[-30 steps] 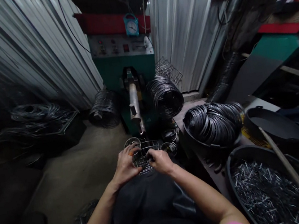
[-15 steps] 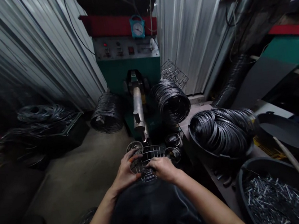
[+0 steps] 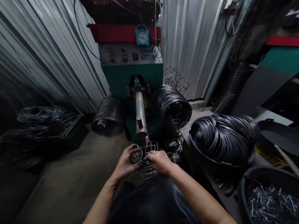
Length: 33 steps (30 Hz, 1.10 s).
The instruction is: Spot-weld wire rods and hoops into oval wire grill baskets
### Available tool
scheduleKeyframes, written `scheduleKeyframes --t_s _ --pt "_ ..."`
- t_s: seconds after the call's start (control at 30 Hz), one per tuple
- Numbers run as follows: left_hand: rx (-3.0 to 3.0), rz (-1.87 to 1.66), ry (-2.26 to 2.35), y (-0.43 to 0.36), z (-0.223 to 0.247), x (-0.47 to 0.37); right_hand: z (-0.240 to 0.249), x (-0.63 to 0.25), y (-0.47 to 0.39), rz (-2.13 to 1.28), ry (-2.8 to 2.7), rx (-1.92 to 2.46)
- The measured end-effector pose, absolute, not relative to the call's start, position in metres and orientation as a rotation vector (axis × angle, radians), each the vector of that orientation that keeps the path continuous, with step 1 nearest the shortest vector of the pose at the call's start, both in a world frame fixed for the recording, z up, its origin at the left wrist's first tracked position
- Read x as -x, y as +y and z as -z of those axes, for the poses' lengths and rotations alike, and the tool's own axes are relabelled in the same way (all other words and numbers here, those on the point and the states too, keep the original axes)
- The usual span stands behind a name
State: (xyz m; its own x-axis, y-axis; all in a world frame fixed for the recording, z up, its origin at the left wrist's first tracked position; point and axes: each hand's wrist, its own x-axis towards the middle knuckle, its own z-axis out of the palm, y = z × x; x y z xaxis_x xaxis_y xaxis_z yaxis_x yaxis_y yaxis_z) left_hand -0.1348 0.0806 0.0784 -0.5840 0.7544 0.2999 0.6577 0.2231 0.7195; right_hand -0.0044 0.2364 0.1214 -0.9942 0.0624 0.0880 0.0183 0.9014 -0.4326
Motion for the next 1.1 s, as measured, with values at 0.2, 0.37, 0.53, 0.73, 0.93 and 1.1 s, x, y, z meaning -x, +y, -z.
scheduleKeyframes --t_s 0.2,0.37,0.53,0.73,0.93,1.1 --pt "-1.329 -1.311 2.386 0.083 -0.082 0.132 -0.117 0.003 0.234 -0.657 -2.916 0.113" --pt "-1.312 -1.316 2.44 0.09 -0.081 0.141 -0.118 0.013 0.237 -0.59 -2.926 0.18" --pt "-1.305 -1.324 2.444 0.098 -0.082 0.15 -0.115 0.02 0.24 -0.745 -2.809 0.232" --pt "-1.247 -1.33 2.514 0.102 -0.079 0.158 -0.085 -0.018 0.233 -1.389 -2.113 0.607" --pt "-1.112 -1.31 2.52 0.115 -0.083 0.171 -0.051 -0.055 0.233 -2.196 -1.389 1.078" --pt "-1.155 -1.344 2.485 0.11 -0.078 0.173 -0.046 -0.078 0.246 -2.415 -0.972 1.132"
